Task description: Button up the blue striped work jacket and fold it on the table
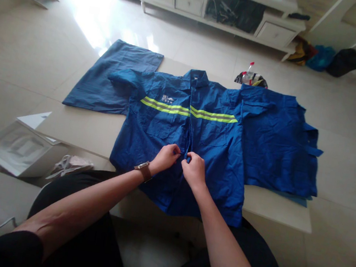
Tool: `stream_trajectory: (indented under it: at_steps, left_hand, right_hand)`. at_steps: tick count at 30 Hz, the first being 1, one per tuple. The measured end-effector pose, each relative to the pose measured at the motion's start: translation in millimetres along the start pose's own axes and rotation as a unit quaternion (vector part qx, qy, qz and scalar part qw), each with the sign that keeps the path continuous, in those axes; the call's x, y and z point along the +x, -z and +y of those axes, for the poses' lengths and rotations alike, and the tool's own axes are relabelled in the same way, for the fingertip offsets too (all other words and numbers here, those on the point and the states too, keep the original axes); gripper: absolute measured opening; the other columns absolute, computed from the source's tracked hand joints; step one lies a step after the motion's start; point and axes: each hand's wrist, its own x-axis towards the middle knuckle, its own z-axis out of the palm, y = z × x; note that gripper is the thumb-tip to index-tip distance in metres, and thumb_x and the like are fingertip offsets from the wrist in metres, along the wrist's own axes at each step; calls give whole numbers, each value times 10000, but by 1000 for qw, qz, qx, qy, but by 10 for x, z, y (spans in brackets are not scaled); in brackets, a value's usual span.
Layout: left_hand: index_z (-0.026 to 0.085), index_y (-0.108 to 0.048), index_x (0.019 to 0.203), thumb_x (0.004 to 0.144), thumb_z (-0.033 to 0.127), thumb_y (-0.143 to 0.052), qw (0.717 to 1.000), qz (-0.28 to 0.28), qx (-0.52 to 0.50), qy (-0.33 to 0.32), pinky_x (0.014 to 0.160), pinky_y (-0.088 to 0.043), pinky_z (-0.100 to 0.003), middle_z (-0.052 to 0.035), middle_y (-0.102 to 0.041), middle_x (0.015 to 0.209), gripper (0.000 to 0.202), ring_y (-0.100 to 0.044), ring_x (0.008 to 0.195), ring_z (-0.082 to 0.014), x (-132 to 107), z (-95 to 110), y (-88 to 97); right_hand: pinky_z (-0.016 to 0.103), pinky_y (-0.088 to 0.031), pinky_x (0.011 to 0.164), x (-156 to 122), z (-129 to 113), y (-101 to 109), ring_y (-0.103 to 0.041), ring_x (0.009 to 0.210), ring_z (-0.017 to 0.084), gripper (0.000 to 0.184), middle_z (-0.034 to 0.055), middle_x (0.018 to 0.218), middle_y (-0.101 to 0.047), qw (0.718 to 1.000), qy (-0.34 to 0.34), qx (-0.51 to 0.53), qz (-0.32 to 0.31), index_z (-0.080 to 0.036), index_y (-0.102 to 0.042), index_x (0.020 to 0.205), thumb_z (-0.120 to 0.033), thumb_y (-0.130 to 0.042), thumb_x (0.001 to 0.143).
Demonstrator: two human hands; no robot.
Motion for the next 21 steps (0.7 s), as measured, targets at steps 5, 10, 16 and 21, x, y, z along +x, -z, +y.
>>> stream_trajectory:
  at_steps: [5,10,16,21]
  left_hand:
    - [174,-648,914,885,65,-604,997,8,10,-70,773,-495,-284,-35,-694,888,121,-620,772,-155,-45,69,80]
    - [179,-625,923,924,69,-514,989,25,41,-142,817,-494,-308,-55,-650,929,156,-594,850,-182,-101,117,153]
    - [186,-620,994,982,105,-414,983,-3,75,-169,789,-491,-297,-66,-617,982,222,-573,828,-181,-181,184,233]
    - [197,-637,980,976,98,-414,985,-11,64,-159,789,-484,-285,-60,-623,960,244,-576,818,-175,-219,243,289]
  right_hand:
    - [302,-493,732,-7,-19,53,-632,678,198,312,59,753,-729,1000,18,19,-3,-158,-780,976,-197,-582,738]
    - [305,-491,736,-32,-76,121,-614,669,190,304,57,775,-726,998,58,31,5,-164,-769,953,-210,-574,724]
    - [280,-451,669,-70,-149,192,-568,603,165,227,23,710,-685,996,82,41,-4,-179,-727,886,-212,-572,723]
    - [279,-440,659,-78,-146,194,-586,612,176,232,29,719,-685,992,93,77,-26,-197,-709,927,-293,-500,899]
